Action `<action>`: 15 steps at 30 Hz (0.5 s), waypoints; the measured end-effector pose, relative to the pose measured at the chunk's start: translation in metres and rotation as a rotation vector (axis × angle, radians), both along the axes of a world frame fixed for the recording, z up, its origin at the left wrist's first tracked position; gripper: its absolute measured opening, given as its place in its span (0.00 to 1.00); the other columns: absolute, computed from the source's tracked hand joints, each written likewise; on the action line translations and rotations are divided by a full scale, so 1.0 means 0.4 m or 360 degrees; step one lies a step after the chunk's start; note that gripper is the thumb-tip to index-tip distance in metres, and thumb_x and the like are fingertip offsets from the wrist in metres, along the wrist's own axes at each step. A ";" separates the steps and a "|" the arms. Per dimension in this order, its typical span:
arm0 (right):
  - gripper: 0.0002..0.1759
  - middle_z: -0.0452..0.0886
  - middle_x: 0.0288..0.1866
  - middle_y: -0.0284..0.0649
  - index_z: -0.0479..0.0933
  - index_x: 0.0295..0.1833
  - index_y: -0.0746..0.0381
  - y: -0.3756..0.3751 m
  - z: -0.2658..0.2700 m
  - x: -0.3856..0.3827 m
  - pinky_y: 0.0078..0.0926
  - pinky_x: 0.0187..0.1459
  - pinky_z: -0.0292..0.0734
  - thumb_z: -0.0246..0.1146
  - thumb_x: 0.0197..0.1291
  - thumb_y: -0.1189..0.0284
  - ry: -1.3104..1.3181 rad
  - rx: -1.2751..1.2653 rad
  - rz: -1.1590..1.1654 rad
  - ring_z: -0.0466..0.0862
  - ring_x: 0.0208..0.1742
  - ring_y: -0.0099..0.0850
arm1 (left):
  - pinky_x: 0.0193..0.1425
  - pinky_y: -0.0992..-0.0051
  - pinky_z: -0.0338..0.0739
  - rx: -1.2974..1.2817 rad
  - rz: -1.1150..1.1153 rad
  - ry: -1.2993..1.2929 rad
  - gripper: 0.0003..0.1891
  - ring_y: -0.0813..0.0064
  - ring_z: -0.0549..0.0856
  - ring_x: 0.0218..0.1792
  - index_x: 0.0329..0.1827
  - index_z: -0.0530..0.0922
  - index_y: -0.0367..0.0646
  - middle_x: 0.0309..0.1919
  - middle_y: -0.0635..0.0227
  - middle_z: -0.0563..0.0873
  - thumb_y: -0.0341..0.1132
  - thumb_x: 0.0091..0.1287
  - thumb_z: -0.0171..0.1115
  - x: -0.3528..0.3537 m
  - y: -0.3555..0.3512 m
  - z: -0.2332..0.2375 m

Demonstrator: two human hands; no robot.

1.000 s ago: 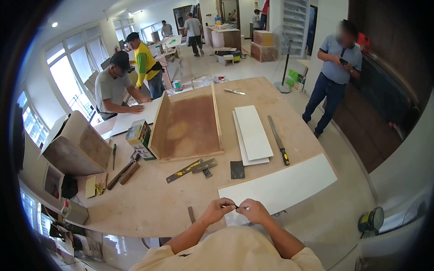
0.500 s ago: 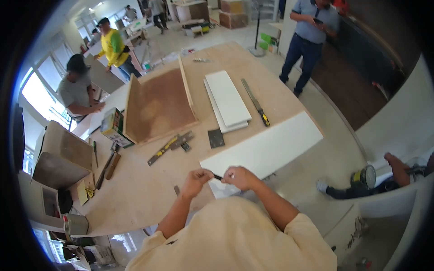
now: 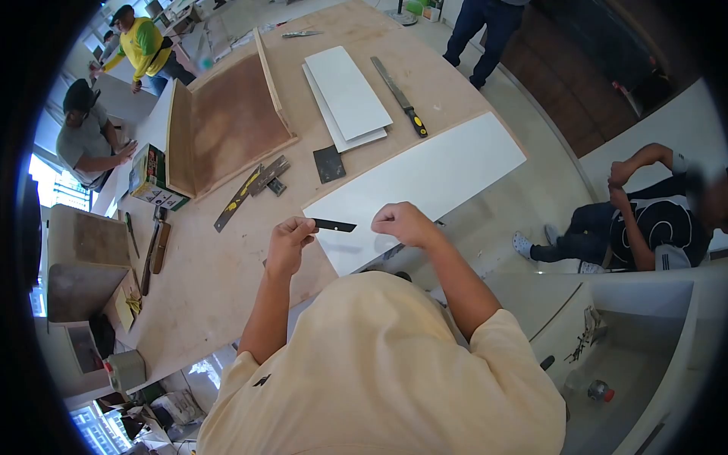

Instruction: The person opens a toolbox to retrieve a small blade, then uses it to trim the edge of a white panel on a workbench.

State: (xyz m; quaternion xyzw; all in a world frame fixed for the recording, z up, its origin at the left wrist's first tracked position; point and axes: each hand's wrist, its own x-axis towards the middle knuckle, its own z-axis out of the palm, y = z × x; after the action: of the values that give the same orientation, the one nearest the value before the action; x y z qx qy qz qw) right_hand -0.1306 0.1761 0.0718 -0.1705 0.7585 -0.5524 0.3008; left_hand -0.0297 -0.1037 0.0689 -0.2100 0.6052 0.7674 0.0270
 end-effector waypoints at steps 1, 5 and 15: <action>0.16 0.85 0.35 0.35 0.86 0.45 0.67 0.008 -0.009 -0.001 0.22 0.39 0.76 0.74 0.61 0.64 -0.0031 -0.0079 -0.0085 0.80 0.36 0.22 | 0.44 0.76 0.75 0.0078 0.0023 -0.0025 0.08 0.80 0.82 0.37 0.39 0.85 0.39 0.32 0.71 0.86 0.35 0.69 0.71 0.001 0.002 -0.005; 0.19 0.86 0.41 0.35 0.85 0.51 0.67 -0.008 -0.013 0.008 0.20 0.41 0.75 0.73 0.63 0.63 -0.0337 -0.0264 -0.0262 0.79 0.40 0.22 | 0.45 0.75 0.76 0.0325 0.0100 -0.0127 0.07 0.77 0.84 0.40 0.41 0.83 0.41 0.35 0.71 0.86 0.34 0.71 0.69 0.004 0.032 -0.017; 0.14 0.85 0.36 0.34 0.86 0.46 0.66 -0.058 -0.028 0.057 0.18 0.39 0.70 0.73 0.62 0.66 -0.0666 -0.0311 -0.0503 0.75 0.35 0.19 | 0.46 0.72 0.77 0.0538 0.0121 -0.0236 0.08 0.76 0.84 0.44 0.46 0.83 0.41 0.42 0.70 0.87 0.36 0.73 0.67 0.006 0.094 -0.017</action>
State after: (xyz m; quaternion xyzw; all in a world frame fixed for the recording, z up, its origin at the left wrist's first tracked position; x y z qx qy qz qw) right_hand -0.1077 0.1528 0.0606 0.0393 0.6402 -0.6862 0.3431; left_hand -0.0274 -0.0659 0.0621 -0.2812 0.4556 0.8410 0.0775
